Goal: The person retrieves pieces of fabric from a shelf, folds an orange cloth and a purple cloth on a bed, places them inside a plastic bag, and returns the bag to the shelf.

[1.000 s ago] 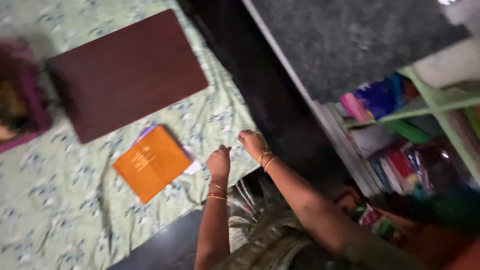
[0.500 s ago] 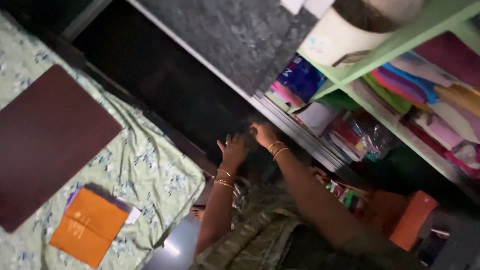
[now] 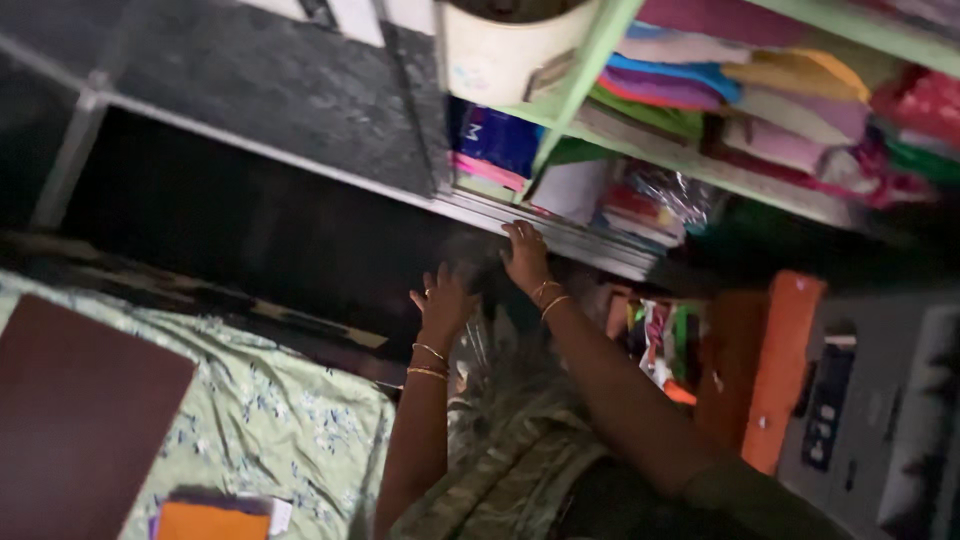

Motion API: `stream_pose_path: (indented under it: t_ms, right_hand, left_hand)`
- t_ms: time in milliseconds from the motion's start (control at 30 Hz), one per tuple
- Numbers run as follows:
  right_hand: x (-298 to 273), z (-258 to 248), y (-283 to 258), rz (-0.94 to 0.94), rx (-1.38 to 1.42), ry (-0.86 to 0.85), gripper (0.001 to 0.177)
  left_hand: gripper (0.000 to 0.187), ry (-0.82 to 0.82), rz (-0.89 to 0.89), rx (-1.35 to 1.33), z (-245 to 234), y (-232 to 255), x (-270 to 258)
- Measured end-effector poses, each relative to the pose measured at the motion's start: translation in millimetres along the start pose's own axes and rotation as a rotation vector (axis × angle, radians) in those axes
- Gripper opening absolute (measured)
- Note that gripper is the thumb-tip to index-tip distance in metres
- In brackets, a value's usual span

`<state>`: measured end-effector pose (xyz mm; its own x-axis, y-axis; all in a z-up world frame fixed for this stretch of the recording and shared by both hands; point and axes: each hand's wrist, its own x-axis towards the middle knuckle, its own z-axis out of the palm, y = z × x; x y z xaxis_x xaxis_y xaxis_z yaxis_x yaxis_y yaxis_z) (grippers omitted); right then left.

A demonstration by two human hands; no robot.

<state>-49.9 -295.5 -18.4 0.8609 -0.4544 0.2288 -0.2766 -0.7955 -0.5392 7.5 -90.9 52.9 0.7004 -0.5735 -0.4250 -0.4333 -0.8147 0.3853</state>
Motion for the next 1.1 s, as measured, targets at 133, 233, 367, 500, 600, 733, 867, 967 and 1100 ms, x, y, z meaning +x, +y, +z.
stream_pose_path:
  t_ms: [133,233,367,500,600,733,867,967,1100]
  right_hand:
    - [-25.3,-20.2,30.7,0.087,0.059,0.097,0.054]
    - [-42.3,-36.5,49.9,0.207,0.077,0.139,0.049]
    - [-51.6,-60.6,82.1,0.373,0.161,0.141,0.041]
    - [-58.8,-71.9,151.4,0.461,0.168,0.042,0.038]
    - [-43.6,-90.0,216.6,0.437,0.074,-0.045,0.037]
    - [-32.1,-99.5,302.6,0.260,-0.463,-0.111,0.038]
    - [-34.1,-99.5,367.0,0.246,-0.598,-0.005,0.036]
    - [-41.3,-101.1,403.3,0.531,0.418,0.269,0.033]
    - [-41.1,-104.2,442.2,0.773,0.499,0.408,0.031]
  left_hand:
    - [0.068,0.043,0.176,-0.037,14.2,15.4,9.9]
    - [0.065,-0.151,0.189,-0.042,9.5,37.2,5.4]
    - [0.076,-0.238,0.291,-0.086,21.8,68.5,2.4]
    - [0.071,-0.159,0.480,-0.147,72.5,102.3,44.8]
    - [0.073,-0.039,0.663,-0.325,106.7,126.8,84.6]
    - [0.073,0.001,0.678,-0.351,141.1,162.8,123.8]
    - [0.072,-0.031,0.611,-0.335,175.9,213.2,143.8]
    - [0.074,-0.129,0.516,-0.240,186.1,241.6,146.3]
    - [0.079,-0.108,0.561,-0.149,187.3,277.2,160.6]
